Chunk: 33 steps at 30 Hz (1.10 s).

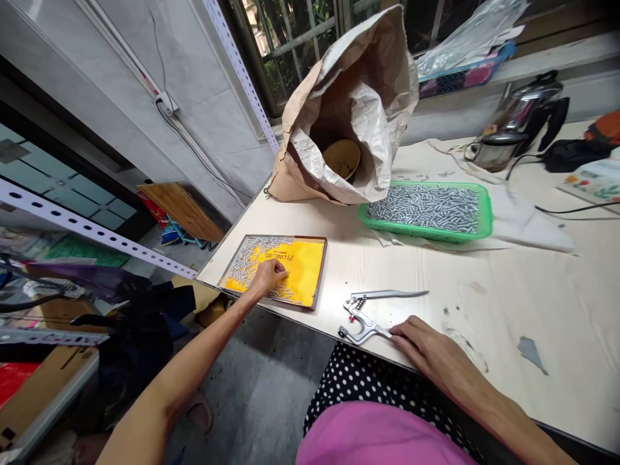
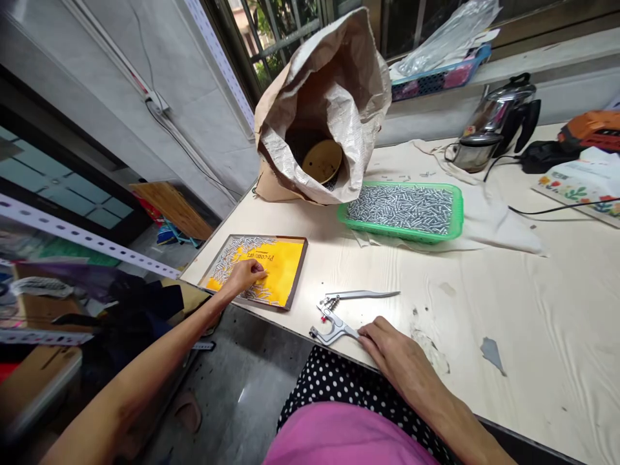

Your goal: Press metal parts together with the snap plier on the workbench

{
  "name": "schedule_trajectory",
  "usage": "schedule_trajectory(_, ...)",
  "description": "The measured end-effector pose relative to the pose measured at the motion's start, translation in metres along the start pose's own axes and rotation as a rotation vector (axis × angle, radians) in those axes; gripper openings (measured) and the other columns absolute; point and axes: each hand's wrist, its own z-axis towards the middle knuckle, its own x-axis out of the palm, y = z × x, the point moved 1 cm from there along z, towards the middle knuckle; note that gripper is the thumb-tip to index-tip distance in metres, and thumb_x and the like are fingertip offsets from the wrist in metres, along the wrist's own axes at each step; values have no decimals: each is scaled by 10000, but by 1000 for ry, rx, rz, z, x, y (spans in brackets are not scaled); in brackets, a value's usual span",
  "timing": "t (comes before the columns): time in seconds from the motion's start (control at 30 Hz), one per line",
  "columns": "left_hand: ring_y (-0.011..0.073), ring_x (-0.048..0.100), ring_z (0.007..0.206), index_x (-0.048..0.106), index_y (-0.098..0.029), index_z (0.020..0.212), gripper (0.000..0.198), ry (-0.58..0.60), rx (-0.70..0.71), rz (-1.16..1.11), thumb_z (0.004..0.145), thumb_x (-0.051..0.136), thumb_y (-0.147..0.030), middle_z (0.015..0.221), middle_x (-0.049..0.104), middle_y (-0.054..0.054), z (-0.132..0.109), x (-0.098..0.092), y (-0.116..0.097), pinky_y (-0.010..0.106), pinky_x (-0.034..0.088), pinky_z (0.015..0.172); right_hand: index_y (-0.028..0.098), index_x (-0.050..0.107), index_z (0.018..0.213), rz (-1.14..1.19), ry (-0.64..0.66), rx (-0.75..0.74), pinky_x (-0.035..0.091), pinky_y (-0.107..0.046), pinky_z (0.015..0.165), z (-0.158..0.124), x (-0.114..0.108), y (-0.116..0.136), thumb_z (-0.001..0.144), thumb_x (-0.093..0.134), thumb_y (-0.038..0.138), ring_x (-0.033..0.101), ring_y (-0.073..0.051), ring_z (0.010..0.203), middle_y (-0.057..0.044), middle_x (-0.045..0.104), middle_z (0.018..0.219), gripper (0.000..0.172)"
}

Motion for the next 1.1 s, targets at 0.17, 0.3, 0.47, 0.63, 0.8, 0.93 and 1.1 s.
schedule_trajectory(0.17, 145, 626, 658, 682, -129, 823, 93, -21, 54, -66, 759, 620, -157, 746, 683, 20, -5, -2, -18, 233, 476, 640, 239, 613, 1062, -122, -56, -46, 494, -315, 677, -2, 8, 2, 1001, 415, 363, 630, -180, 798, -46, 586, 961, 242)
schedule_trajectory(0.3, 113, 589, 543, 671, -130, 997, 235, 81, 106, -330, 784, 588, -188, 659, 621, -26, -25, 2, -42, 221, 496, 570, 223, 600, 1099, -200, -141, -113, 483, -316, 709, -4, 12, 3, 973, 492, 302, 604, -183, 821, -54, 587, 971, 184)
schedule_trajectory(0.47, 104, 603, 571, 665, -125, 903, 181, 383, 94, -679, 777, 640, -253, 712, 646, 2, -72, 31, -87, 231, 526, 592, 186, 634, 999, -304, -161, -137, 443, -314, 741, 3, 9, 9, 959, 527, 235, 566, -200, 863, -62, 600, 911, 124)
schedule_trajectory(0.63, 111, 581, 556, 673, -127, 846, 118, 451, 130, -459, 813, 602, -214, 730, 652, 15, -93, 62, -112, 224, 477, 554, 174, 651, 891, -487, -201, -96, 368, -315, 708, 14, 1, 4, 940, 566, 215, 525, -204, 832, -61, 606, 868, 106)
schedule_trajectory(0.8, 185, 596, 852, 659, -138, 959, 177, 207, 538, 28, 866, 514, -96, 913, 643, 73, -98, 73, -113, 301, 488, 800, 182, 648, 880, -587, -228, -47, 308, -321, 673, 17, -7, -5, 940, 577, 241, 500, -199, 808, -52, 599, 855, 110)
schedule_trajectory(0.93, 236, 551, 974, 627, -140, 983, 216, 206, 709, 410, 912, 434, -74, 990, 605, 110, -105, 75, -111, 339, 480, 845, 186, 641, 884, -590, -239, -37, 287, -321, 668, 16, -6, -8, 945, 563, 230, 488, -192, 805, -49, 596, 872, 109)
schedule_trajectory(1.1, 236, 577, 952, 643, -141, 903, 194, 220, 704, 317, 912, 457, -90, 968, 635, 115, -102, 76, -110, 346, 488, 832, 183, 634, 895, -586, -252, -38, 274, -320, 665, 15, -4, -8, 948, 549, 210, 480, -192, 808, -53, 598, 883, 104)
